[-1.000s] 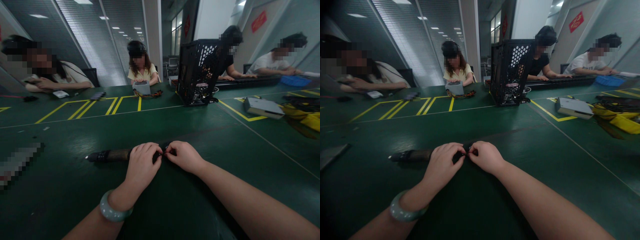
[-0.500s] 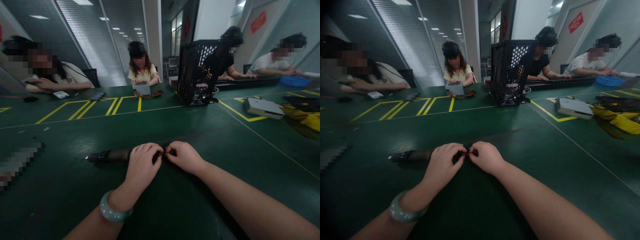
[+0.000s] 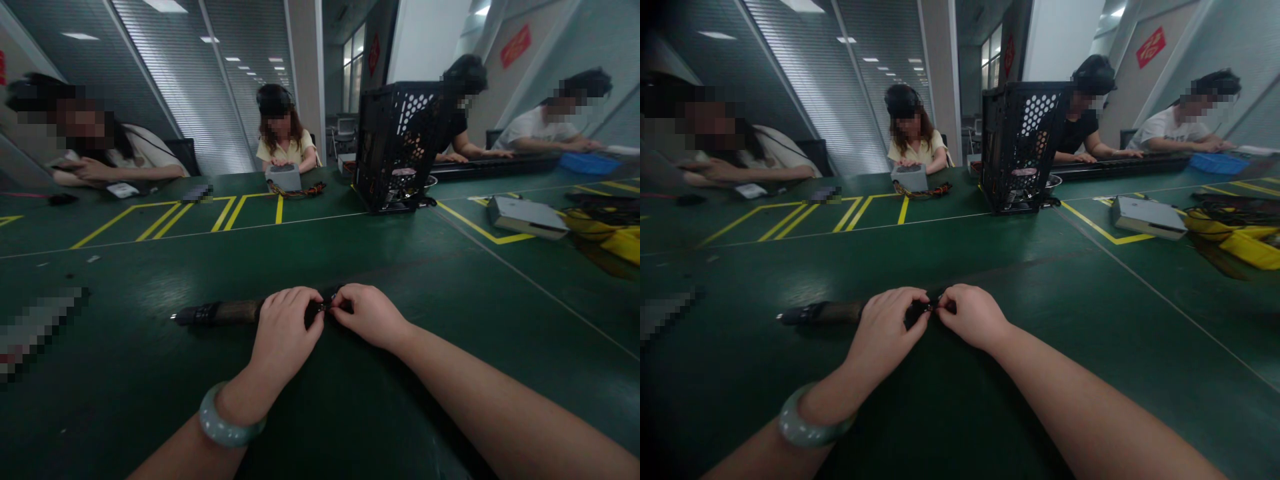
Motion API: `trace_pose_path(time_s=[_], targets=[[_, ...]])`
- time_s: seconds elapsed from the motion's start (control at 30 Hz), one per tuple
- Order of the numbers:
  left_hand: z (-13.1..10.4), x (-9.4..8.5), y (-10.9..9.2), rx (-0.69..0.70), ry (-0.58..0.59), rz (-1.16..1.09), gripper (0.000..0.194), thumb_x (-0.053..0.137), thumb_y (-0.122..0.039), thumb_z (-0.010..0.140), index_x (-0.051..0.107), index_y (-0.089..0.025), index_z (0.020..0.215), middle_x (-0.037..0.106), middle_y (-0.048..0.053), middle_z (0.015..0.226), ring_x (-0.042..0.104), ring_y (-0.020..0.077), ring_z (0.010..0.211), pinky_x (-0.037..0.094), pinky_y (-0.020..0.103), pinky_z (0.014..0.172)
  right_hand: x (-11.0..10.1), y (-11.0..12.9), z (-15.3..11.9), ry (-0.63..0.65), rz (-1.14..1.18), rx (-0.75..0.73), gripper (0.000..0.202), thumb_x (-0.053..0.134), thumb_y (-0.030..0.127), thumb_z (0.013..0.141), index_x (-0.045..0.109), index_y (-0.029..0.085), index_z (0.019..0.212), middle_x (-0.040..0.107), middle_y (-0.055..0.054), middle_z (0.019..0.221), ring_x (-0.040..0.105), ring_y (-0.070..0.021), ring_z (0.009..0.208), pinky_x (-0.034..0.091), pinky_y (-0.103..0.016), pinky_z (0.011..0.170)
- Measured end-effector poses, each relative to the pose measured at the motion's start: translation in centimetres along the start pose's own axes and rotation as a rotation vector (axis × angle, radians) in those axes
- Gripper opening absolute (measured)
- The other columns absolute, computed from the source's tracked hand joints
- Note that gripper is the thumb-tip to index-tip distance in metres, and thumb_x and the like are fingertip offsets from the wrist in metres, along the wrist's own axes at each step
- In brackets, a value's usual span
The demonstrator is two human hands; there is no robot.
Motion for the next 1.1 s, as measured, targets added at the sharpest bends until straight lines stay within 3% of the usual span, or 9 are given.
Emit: trace_pose_path(time_s=[0.2,0.43,0.6,1.1], targets=[[-0.01,0.1,-0.28,0.029,0.024,0.02,0.017,0.056,-0.023,0.085,0.064,-0.029,0.099,0.064,0.001,0.112,0.056,0.0261,0.107,0.04,0.047,0.092,0.01,0.07,-0.02,0.018,-0.017,0.008,0.004,0.064,0.021,0.083,0.066,0.02,0.081,0.064,0.0,0.082,0.058,-0.0128,0.073,0.041,-0.025,0.065],[0.07,-0.05,0.01,-0.005,-0.025,-0.004,0.016,0.059,-0.024,0.082,0.06,-0.024,0.099,0.065,0.003,0.104,0.057,0.0253,0.101,0.04,0.045,0.09,0.02,-0.05,-0.01,0.015,-0.011,0.007,0.002,0.064,0.019,0.081,0.066,0.02,0.079,0.063,0.001,0.08,0.057,-0.0126,0.071,0.041,-0.024,0.065],[0.01,0.02,-0.39,0.035,0.021,0.023,0.009,0.058,-0.022,0.084,0.062,-0.027,0.091,0.064,0.0,0.109,0.056,0.0251,0.105,0.038,0.046,0.091,-0.02,-0.04,-0.01,-0.003,-0.019,0.008,0.003,0.064,0.02,0.081,0.067,0.02,0.082,0.065,0.0,0.081,0.058,-0.0133,0.073,0.041,-0.024,0.065],[0.07,-0.01,-0.12,0.016,0.004,-0.002,0.016,0.058,-0.024,0.084,0.061,-0.028,0.099,0.064,0.0,0.107,0.057,0.0256,0.104,0.04,0.046,0.092,-0.09,0.0,-0.03,0.015,-0.003,0.02,0.003,0.065,0.019,0.081,0.067,0.02,0.082,0.065,0.0,0.081,0.058,-0.0129,0.071,0.041,-0.024,0.065]])
Point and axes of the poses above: each hand's wrist, its own z-axis towards the middle knuckle, its own x-axis out of the palm, y = z × x, the point moved 6 cm from there along z, towards the middle knuckle
